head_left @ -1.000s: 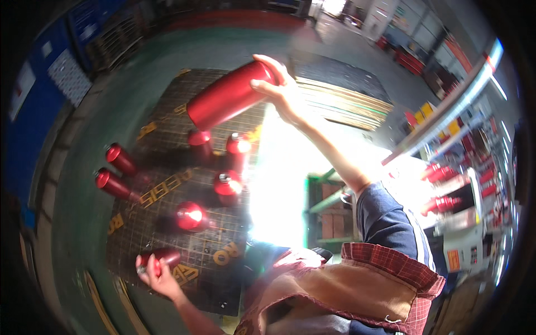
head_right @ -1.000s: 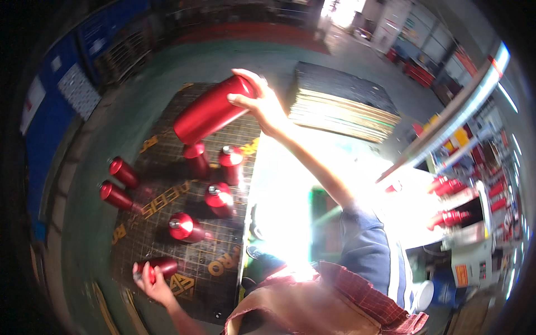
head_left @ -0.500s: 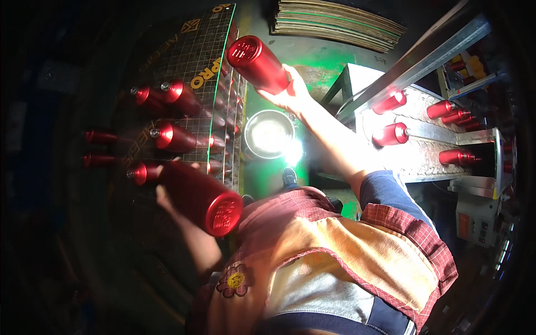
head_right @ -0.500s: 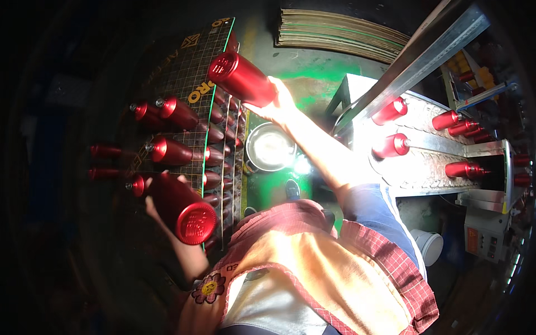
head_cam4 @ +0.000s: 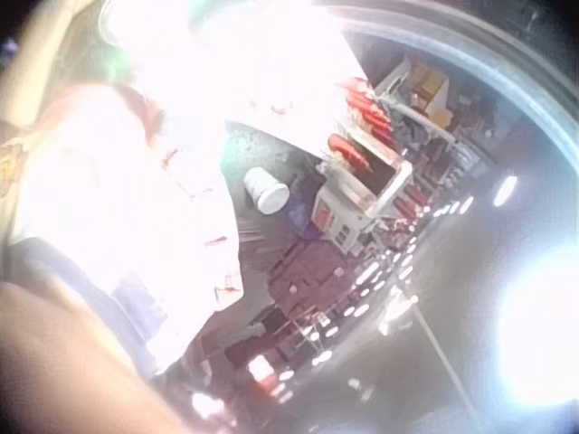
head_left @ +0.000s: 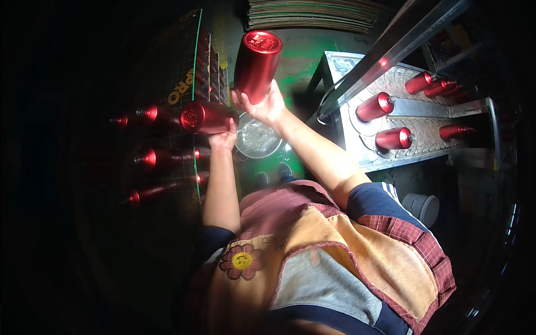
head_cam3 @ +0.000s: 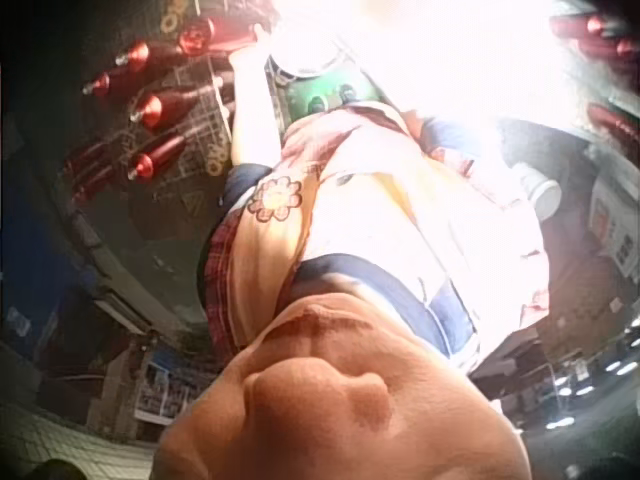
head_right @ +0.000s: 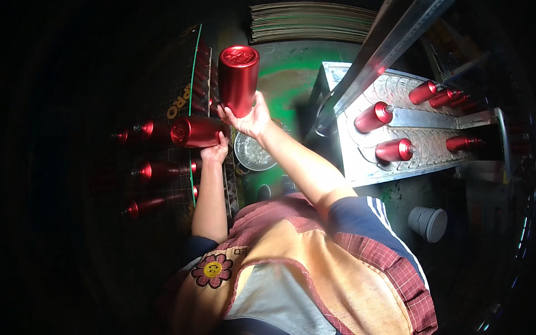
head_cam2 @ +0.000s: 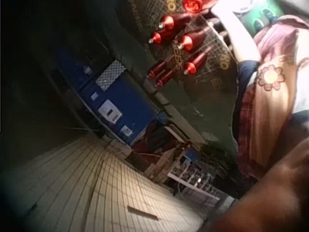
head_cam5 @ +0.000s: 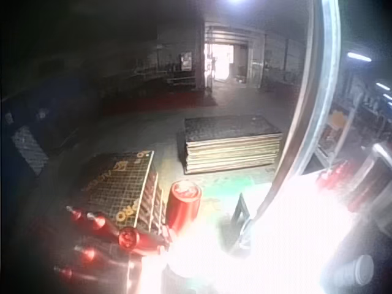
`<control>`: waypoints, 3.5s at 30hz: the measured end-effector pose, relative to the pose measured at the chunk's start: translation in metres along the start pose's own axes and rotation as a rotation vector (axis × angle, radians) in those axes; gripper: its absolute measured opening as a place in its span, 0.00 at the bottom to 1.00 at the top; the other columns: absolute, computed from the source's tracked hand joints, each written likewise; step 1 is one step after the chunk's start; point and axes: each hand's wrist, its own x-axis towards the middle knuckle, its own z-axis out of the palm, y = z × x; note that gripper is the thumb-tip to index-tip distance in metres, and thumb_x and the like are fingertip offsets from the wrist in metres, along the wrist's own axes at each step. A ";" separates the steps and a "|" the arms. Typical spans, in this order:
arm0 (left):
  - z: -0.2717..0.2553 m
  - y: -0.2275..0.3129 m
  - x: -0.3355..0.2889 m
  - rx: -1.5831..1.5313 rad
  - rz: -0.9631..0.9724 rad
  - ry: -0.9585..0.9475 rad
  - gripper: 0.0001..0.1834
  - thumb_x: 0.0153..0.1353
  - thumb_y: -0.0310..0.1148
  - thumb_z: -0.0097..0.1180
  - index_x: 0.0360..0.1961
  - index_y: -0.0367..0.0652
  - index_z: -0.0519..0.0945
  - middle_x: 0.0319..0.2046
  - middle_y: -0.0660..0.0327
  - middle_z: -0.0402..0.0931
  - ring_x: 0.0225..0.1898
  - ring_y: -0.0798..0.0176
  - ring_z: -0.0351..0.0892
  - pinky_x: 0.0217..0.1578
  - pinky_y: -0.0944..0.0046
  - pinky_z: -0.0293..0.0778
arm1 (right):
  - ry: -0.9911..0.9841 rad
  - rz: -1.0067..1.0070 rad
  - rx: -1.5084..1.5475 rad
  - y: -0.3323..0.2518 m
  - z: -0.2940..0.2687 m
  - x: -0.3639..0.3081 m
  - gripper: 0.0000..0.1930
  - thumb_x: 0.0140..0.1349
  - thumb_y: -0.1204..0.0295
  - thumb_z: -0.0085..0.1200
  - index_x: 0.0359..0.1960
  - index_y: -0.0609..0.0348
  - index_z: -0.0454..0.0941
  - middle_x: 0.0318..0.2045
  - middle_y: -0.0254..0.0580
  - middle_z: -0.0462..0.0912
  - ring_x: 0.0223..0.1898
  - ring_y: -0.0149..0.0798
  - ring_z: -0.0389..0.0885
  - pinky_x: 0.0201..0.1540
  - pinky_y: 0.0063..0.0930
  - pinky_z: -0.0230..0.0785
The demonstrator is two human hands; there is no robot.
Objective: The person repeatedly picks up red spray cans from a metal tray, inspects them, and places them onto a nearby rack. The person handles the cans one at a time, rotating them in hand before setting them down.
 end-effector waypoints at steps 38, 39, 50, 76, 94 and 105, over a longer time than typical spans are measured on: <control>0.064 -1.028 0.237 2.047 0.221 -0.779 0.25 0.59 0.30 0.61 0.56 0.29 0.76 0.56 0.51 0.73 0.57 0.55 0.73 0.60 0.58 0.66 | 1.781 -1.719 -1.835 -0.575 0.275 -0.970 0.30 0.47 0.73 0.66 0.54 0.25 0.81 0.69 0.57 0.55 0.66 0.66 0.56 0.67 0.43 0.58; 0.053 -1.052 0.255 2.102 0.228 -0.854 0.23 0.57 0.27 0.62 0.54 0.31 0.78 0.56 0.52 0.73 0.58 0.55 0.71 0.61 0.58 0.64 | 1.771 -1.761 -1.806 -0.577 0.280 -0.976 0.30 0.48 0.73 0.66 0.54 0.26 0.81 0.69 0.58 0.55 0.66 0.65 0.56 0.68 0.43 0.57; -0.097 -1.214 0.423 2.518 0.309 -1.140 0.25 0.46 0.36 0.70 0.50 0.57 0.85 0.52 0.51 0.74 0.53 0.47 0.72 0.57 0.55 0.65 | 1.686 -2.080 -1.326 -0.374 0.179 -1.032 0.22 0.54 0.80 0.60 0.52 0.47 0.81 0.55 0.44 0.70 0.56 0.43 0.72 0.54 0.32 0.72; -0.089 -0.977 0.046 2.179 -0.247 0.020 0.26 0.65 0.50 0.57 0.50 0.36 0.79 0.44 0.55 0.80 0.46 0.62 0.77 0.51 0.66 0.69 | 1.110 -1.689 -1.484 -0.219 0.027 -0.985 0.17 0.61 0.82 0.52 0.51 0.56 0.80 0.47 0.41 0.75 0.40 0.33 0.80 0.42 0.25 0.75; -0.077 -0.636 -0.263 1.739 -0.072 0.479 0.17 0.66 0.39 0.56 0.50 0.38 0.79 0.42 0.58 0.81 0.41 0.67 0.79 0.42 0.69 0.76 | 0.686 -0.638 -1.973 0.035 -0.031 -0.658 0.13 0.58 0.75 0.56 0.46 0.55 0.81 0.42 0.41 0.83 0.47 0.39 0.82 0.52 0.35 0.73; 0.003 -0.138 -0.478 1.467 0.335 0.333 0.12 0.68 0.33 0.55 0.48 0.39 0.79 0.41 0.65 0.81 0.38 0.74 0.78 0.38 0.74 0.75 | 0.658 -0.359 -1.861 0.306 -0.136 -0.286 0.12 0.66 0.80 0.50 0.50 0.62 0.78 0.39 0.33 0.80 0.36 0.26 0.77 0.39 0.20 0.74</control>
